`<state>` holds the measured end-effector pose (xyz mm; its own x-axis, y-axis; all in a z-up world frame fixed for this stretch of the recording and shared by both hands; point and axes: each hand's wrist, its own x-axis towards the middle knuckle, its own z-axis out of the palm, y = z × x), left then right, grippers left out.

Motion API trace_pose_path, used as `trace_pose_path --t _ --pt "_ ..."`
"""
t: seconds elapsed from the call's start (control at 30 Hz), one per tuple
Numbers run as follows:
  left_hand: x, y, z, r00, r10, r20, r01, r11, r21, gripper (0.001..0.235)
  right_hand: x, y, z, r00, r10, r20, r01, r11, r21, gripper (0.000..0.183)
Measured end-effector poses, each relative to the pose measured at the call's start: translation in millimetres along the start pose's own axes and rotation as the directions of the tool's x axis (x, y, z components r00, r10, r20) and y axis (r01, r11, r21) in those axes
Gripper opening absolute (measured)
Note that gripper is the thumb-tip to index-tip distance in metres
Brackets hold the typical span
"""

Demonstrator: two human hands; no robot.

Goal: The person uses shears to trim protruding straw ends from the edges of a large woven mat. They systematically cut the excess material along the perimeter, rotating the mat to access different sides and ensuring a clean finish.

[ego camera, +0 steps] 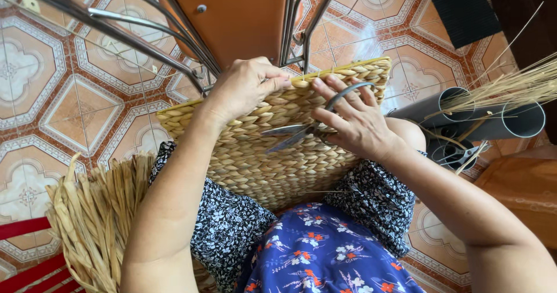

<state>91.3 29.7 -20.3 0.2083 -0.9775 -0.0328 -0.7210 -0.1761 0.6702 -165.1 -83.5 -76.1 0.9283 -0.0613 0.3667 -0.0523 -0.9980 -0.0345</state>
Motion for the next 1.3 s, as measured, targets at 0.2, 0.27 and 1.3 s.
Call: trace_pose_path --t 0.2,0.27,1.3 --pt "6.3 4.1 9.4 0.990 0.059 -0.124 -0.031 0.975 0.219 0.027 11.1 5.7 12.2 0.996 0.002 0.090 0.007 0.996 -0.094 0.077" --pt "6.4 4.4 17.9 0.984 0.033 -0.174 0.016 0.962 0.272 0.027 20.2 4.4 12.6 0.994 0.022 0.103 -0.018 0.999 -0.034 0.080" --pt "44.5 42.6 37.1 0.998 0.033 0.050 -0.030 0.998 -0.052 0.032 -29.4 35.8 -13.3 0.997 0.076 -0.010 -0.076 0.997 -0.030 0.078"
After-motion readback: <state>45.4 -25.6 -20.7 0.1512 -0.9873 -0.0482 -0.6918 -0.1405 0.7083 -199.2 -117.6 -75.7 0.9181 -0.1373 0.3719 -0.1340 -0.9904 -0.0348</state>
